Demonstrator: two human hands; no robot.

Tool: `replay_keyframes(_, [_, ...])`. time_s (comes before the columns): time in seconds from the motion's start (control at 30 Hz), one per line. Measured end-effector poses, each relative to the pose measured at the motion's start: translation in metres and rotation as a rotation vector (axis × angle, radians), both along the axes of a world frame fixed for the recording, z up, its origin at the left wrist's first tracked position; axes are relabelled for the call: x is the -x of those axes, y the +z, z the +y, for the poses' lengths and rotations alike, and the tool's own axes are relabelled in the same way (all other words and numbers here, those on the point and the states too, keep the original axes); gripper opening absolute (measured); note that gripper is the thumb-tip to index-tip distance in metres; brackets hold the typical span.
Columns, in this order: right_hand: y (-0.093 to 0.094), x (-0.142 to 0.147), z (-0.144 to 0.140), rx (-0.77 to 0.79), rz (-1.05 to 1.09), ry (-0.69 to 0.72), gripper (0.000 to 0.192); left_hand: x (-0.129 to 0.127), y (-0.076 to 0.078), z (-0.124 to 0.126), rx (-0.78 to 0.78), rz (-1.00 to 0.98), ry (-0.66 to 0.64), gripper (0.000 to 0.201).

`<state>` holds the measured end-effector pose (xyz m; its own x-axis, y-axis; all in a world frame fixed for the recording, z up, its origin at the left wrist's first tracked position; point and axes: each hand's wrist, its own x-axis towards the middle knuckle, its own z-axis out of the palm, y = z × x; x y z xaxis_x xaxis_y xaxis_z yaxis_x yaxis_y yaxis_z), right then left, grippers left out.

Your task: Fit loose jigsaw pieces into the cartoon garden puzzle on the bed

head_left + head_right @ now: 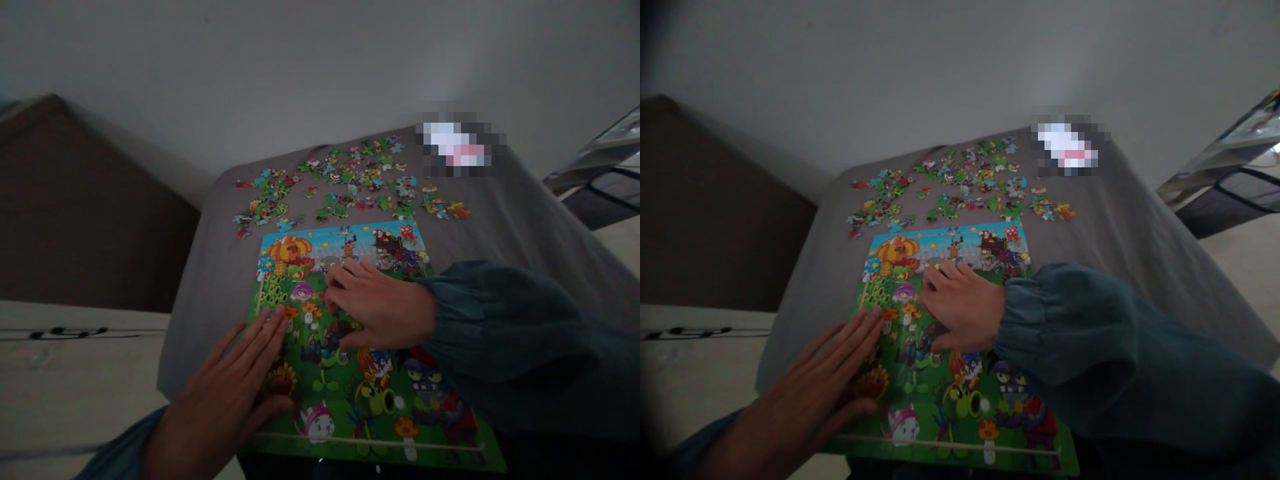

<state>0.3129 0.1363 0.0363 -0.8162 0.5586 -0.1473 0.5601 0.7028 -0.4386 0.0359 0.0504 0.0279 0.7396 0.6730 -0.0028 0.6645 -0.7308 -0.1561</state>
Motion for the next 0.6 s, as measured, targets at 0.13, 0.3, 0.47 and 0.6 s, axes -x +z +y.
replay_keyframes(0.13, [0.000,0.003,-0.004,-0.030,-0.042,0.012,0.042,-0.009,-0.011,-0.006,-0.026,0.021,0.009,0.077])
replay_keyframes(0.3, [0.000,0.008,-0.007,0.001,-0.046,0.040,0.040,-0.018,-0.016,-0.005,-0.053,0.033,0.012,0.075])
replay_keyframes(0.47, [-0.002,0.014,-0.011,-0.025,-0.020,0.008,0.036,-0.019,-0.016,-0.007,-0.062,0.040,0.018,0.073])
replay_keyframes(0.6, [-0.004,0.018,-0.016,-0.040,-0.003,-0.004,0.033,-0.019,-0.016,-0.008,-0.051,0.020,0.033,0.074])
